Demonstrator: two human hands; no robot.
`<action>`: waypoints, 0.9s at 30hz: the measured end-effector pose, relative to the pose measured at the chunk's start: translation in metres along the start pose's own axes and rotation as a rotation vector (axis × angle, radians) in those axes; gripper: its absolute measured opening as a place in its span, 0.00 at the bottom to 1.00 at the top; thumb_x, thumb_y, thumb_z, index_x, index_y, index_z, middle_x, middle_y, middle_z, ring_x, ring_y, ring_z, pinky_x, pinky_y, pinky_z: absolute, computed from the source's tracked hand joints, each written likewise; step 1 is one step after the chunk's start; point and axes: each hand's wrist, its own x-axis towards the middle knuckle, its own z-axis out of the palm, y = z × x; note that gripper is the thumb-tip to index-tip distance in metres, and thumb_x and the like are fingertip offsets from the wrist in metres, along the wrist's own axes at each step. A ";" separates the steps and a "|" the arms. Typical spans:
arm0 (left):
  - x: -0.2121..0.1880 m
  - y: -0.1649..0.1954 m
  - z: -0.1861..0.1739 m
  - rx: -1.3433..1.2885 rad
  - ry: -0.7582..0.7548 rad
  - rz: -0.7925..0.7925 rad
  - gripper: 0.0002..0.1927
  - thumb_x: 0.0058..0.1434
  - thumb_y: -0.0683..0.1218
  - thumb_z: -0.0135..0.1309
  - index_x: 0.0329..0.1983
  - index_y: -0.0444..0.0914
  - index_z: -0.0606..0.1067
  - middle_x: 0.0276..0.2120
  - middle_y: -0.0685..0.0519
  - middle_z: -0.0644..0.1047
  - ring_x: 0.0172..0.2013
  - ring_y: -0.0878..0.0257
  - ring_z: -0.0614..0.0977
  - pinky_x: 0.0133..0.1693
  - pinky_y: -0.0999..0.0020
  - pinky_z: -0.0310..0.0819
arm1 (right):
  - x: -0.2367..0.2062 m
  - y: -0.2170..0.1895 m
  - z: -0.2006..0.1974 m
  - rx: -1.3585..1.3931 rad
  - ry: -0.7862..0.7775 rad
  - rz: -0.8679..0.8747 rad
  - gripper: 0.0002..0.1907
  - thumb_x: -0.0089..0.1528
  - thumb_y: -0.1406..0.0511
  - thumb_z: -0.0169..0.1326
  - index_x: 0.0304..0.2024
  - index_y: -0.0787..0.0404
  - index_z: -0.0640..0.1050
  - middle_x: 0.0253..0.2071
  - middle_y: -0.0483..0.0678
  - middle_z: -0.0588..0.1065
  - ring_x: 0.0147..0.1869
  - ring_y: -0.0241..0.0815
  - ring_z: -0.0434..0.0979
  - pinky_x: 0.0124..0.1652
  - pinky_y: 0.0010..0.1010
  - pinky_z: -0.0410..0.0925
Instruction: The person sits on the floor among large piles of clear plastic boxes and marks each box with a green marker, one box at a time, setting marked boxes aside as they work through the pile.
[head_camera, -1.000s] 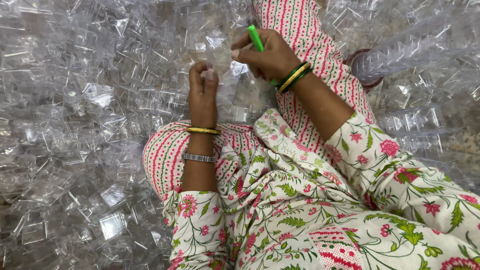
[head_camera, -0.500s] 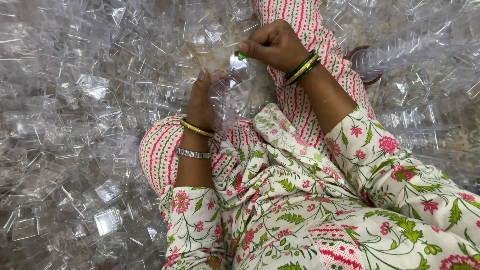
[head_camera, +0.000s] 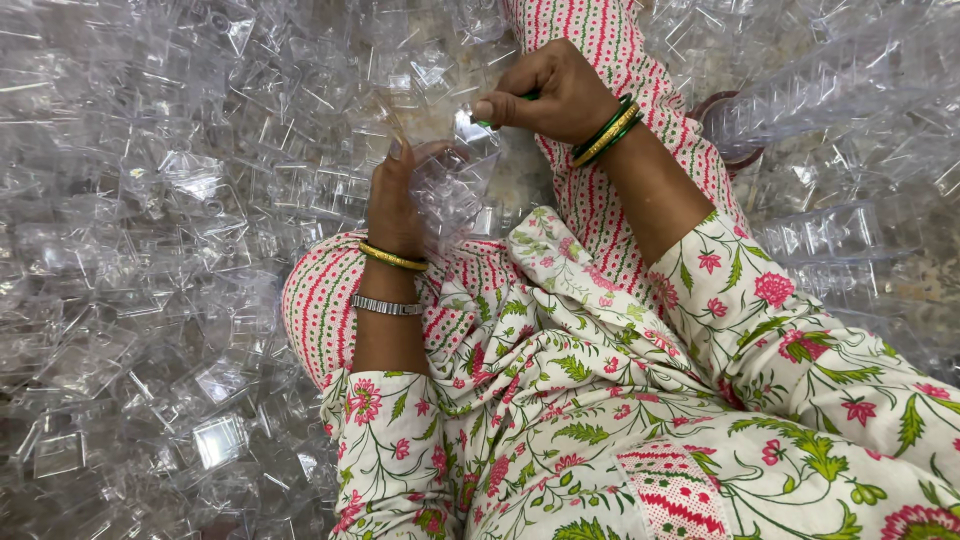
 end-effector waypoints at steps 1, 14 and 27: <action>0.000 -0.001 -0.001 -0.010 0.006 -0.004 0.40 0.68 0.70 0.43 0.50 0.27 0.79 0.44 0.42 0.82 0.44 0.58 0.83 0.49 0.63 0.79 | 0.000 0.000 0.000 0.016 -0.006 -0.010 0.19 0.67 0.56 0.66 0.29 0.64 0.83 0.24 0.45 0.77 0.27 0.29 0.74 0.28 0.25 0.65; 0.014 -0.050 -0.040 0.619 0.375 0.495 0.27 0.78 0.58 0.42 0.66 0.32 0.70 0.50 0.55 0.71 0.51 0.68 0.74 0.54 0.76 0.68 | -0.008 -0.005 -0.003 0.255 0.061 0.107 0.16 0.66 0.57 0.65 0.32 0.63 0.85 0.20 0.42 0.73 0.22 0.27 0.64 0.25 0.24 0.56; 0.012 -0.025 -0.005 0.289 0.380 0.417 0.28 0.67 0.58 0.62 0.55 0.30 0.76 0.46 0.52 0.80 0.46 0.68 0.79 0.49 0.72 0.76 | 0.000 -0.003 0.019 -0.096 0.241 0.088 0.25 0.68 0.54 0.66 0.23 0.64 0.80 0.16 0.43 0.69 0.22 0.28 0.63 0.24 0.26 0.57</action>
